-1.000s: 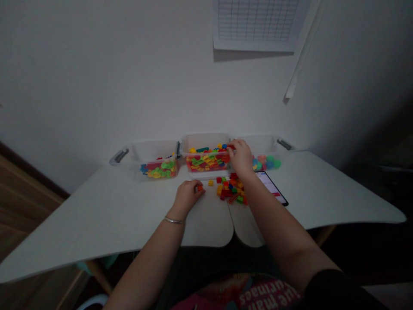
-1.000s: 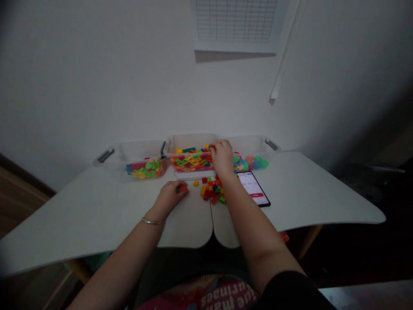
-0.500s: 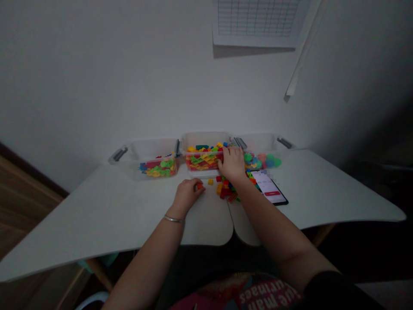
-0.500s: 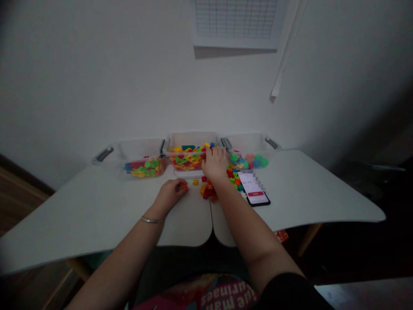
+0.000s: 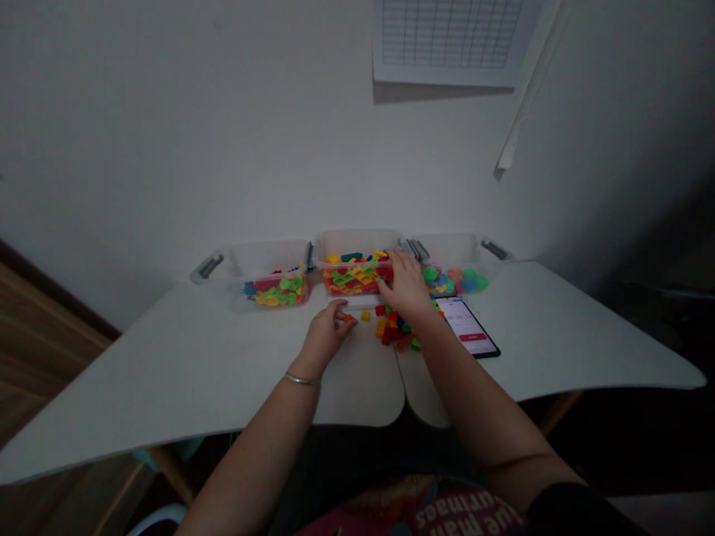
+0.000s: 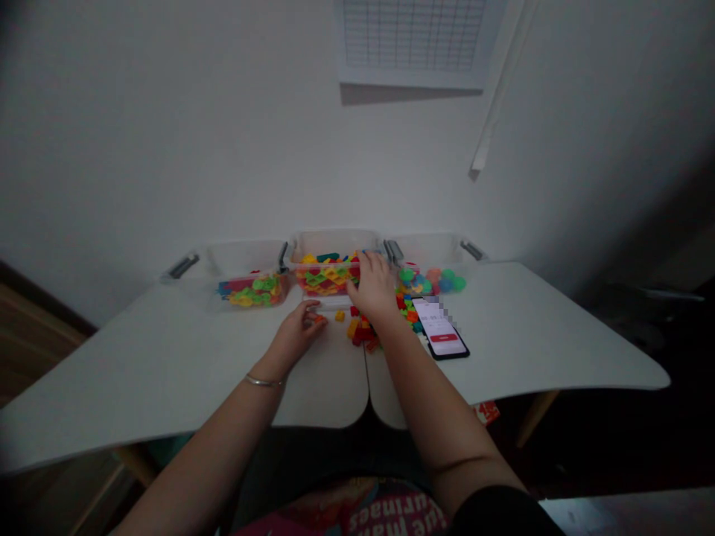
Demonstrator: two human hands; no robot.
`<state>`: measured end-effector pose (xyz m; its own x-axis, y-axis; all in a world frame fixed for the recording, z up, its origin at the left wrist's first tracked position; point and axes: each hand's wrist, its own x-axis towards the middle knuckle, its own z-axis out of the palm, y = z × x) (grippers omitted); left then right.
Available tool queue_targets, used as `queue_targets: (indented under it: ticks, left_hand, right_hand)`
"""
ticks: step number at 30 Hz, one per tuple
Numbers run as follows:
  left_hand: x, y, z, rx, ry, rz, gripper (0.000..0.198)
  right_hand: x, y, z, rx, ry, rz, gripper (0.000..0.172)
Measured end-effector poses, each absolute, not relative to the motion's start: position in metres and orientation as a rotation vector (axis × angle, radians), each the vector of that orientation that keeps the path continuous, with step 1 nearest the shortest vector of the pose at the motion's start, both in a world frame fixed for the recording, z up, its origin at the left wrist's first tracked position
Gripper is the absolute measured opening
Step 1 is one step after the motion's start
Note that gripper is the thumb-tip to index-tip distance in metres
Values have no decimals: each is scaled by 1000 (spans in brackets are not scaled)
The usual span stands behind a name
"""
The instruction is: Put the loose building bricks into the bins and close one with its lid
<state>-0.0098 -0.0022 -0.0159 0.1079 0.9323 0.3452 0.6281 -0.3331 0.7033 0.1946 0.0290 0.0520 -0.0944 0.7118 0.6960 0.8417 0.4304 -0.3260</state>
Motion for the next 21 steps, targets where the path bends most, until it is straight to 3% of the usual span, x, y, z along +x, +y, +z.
queue_targets:
  ticks: [5,10,14,21]
  left_hand:
    - [-9,-2,-16,1964,1430,1157,47]
    - [-8,-5,-12,1962,1380,1205,53]
    - [-7,-8,-9,1900,1346,1262,52]
    - [-6,-7,-13,1733,1227,1228,58]
  right_hand:
    - [188,5,53,-1200,-1708,-171,47]
    - [170,-14,27,-1072,-1666,124,33]
    - [160,-19,0,-1045,-1771,249,30]
    - [158,-21,-14,-1033,-1986,165,33]
